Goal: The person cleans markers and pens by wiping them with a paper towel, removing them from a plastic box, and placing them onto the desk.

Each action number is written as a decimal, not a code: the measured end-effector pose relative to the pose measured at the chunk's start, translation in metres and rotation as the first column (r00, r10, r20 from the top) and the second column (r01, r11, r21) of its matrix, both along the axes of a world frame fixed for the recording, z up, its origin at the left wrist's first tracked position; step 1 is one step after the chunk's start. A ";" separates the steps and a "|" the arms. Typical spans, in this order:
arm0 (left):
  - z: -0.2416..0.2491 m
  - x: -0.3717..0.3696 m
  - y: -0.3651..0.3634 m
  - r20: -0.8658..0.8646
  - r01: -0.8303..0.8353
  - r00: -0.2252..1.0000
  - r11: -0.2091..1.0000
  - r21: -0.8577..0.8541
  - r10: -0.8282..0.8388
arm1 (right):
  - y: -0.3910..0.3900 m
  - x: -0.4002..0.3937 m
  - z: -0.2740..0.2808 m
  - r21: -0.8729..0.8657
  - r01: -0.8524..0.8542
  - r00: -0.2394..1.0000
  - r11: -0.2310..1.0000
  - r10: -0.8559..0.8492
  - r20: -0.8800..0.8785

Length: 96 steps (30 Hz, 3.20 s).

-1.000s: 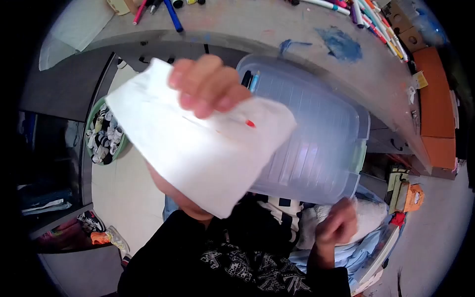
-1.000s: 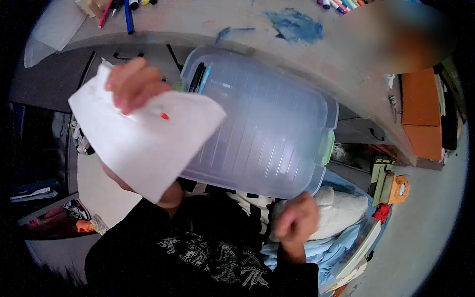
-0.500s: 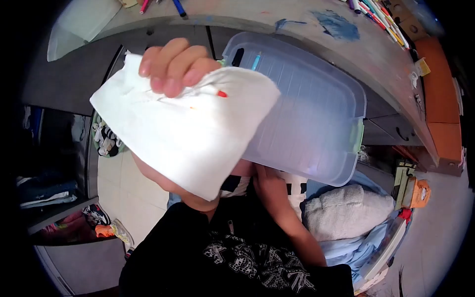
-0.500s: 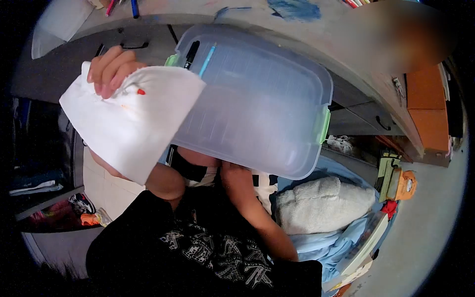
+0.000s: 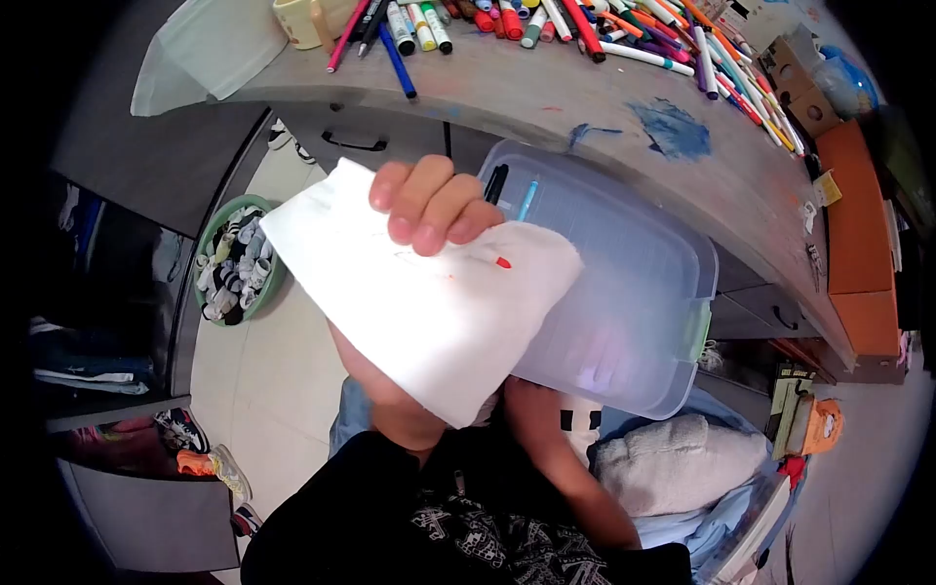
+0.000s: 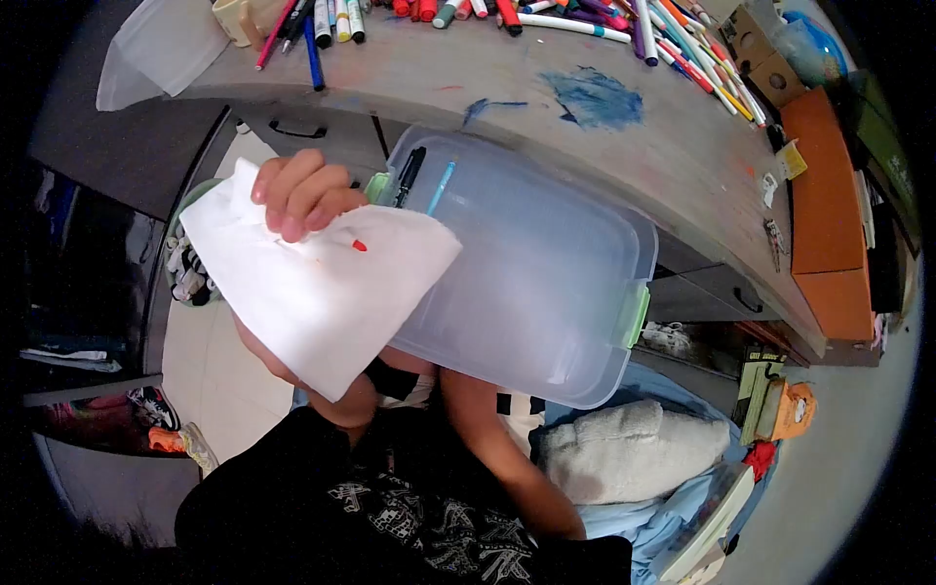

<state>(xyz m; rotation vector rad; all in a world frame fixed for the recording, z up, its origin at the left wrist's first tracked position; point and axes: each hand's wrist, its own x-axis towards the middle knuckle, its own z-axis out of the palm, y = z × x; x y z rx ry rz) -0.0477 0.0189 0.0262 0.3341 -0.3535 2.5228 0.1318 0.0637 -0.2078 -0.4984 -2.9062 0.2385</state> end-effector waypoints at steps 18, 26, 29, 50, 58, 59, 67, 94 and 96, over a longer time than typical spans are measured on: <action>0.003 0.009 -0.002 0.063 0.056 0.996 0.998 -0.016 -0.055 | 0.005 0.039 0.149 -0.614 -0.419 0.887 0.669 0.447 -0.118; 0.011 0.005 -0.004 0.047 0.118 0.992 0.992 0.044 -0.120 | 0.061 0.011 0.280 -0.560 -0.470 0.883 0.683 0.346 -0.319; 0.013 0.014 -0.008 0.070 0.093 0.993 0.996 0.012 -0.093 | 0.084 0.002 0.277 -0.647 -0.545 0.838 0.533 0.347 -0.420; 0.020 0.021 0.030 0.012 0.182 0.983 0.983 -0.030 -0.181 | 0.050 -0.047 0.257 -0.679 -0.479 0.516 0.557 -0.447 -0.731; 0.018 0.025 0.041 0.001 0.192 0.981 0.962 -0.196 -0.196 | 0.056 -0.056 0.244 -0.558 -0.440 0.393 0.703 -0.408 -0.824; 0.014 0.024 0.043 -0.027 0.198 0.978 0.957 -0.210 -0.208 | 0.059 -0.054 0.245 -0.597 -0.464 0.448 0.654 -0.409 -0.795; -0.002 0.016 0.053 -0.114 0.249 0.957 0.957 -0.145 -0.267 | 0.077 -0.052 0.239 -0.482 -0.511 0.513 0.712 -0.198 -0.836; 0.002 0.028 0.047 -0.131 0.067 0.987 0.976 -0.208 -0.096 | 0.063 -0.061 0.231 -0.512 -0.488 0.491 0.707 -0.262 -0.831; 0.002 0.030 0.046 -0.146 0.049 0.986 0.977 -0.206 -0.080 | 0.059 -0.067 0.231 -0.577 -0.468 0.429 0.669 -0.399 -0.810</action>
